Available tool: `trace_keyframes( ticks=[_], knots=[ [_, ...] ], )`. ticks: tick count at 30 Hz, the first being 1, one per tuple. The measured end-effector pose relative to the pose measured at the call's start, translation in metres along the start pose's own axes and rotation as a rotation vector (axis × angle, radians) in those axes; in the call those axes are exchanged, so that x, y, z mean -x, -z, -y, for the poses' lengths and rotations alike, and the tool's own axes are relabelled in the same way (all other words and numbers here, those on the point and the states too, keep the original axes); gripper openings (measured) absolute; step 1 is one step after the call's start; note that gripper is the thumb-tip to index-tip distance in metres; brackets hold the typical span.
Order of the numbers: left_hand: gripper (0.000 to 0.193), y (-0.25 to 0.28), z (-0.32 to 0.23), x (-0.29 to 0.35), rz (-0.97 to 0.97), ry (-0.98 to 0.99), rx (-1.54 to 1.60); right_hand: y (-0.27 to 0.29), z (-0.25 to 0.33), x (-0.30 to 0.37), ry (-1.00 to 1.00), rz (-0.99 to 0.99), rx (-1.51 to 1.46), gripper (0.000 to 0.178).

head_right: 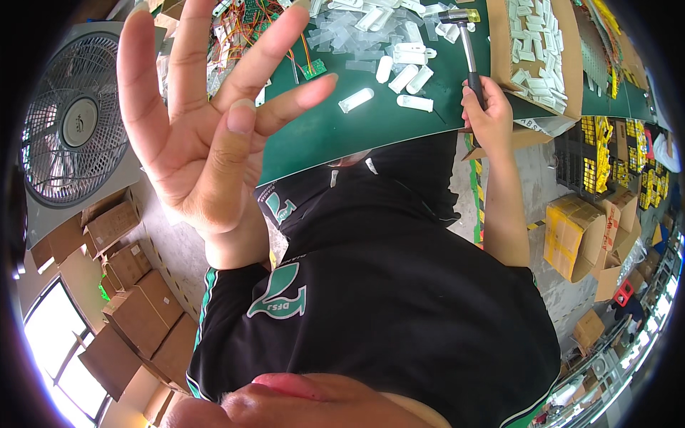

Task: The person assembles LED light modules and plastic covers by tapping them together with a hammer.

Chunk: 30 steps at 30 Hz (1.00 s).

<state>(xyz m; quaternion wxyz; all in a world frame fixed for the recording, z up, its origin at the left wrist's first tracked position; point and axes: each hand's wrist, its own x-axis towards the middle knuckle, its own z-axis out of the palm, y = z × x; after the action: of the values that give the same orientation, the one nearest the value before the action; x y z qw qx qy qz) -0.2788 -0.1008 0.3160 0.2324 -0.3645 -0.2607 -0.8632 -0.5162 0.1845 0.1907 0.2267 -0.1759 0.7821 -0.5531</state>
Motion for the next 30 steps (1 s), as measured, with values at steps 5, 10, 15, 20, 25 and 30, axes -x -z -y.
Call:
trace_keyframes(
  ticks=[5, 10, 15, 20, 25, 30],
  knots=[
    [0.063, 0.015, 0.015, -0.007, 0.008, -0.009, 0.027, -0.001, 0.000, 0.000, -0.001, -0.004, -0.004, 0.020],
    [0.062, 0.017, 0.012, -0.006, 0.019, -0.012, 0.064, -0.002, 0.001, 0.001, 0.004, -0.006, -0.007, 0.021],
    [0.061, 0.005, 0.010, -0.008, 0.028, -0.002, 0.077, 0.000, -0.003, -0.001, 0.001, -0.005, -0.020, 0.021],
    [0.060, 0.016, 0.013, -0.015, 0.044, 0.018, 0.093, -0.001, -0.004, 0.000, 0.009, -0.001, -0.030, 0.022],
    [0.059, 0.005, 0.015, -0.013, 0.047, 0.039, 0.124, 0.000, -0.001, 0.002, -0.005, -0.010, -0.021, 0.022],
    [0.032, 0.007, 0.007, -0.005, -0.165, 0.181, -0.053, -0.002, 0.001, 0.003, 0.006, -0.010, -0.033, 0.022]
  ],
)
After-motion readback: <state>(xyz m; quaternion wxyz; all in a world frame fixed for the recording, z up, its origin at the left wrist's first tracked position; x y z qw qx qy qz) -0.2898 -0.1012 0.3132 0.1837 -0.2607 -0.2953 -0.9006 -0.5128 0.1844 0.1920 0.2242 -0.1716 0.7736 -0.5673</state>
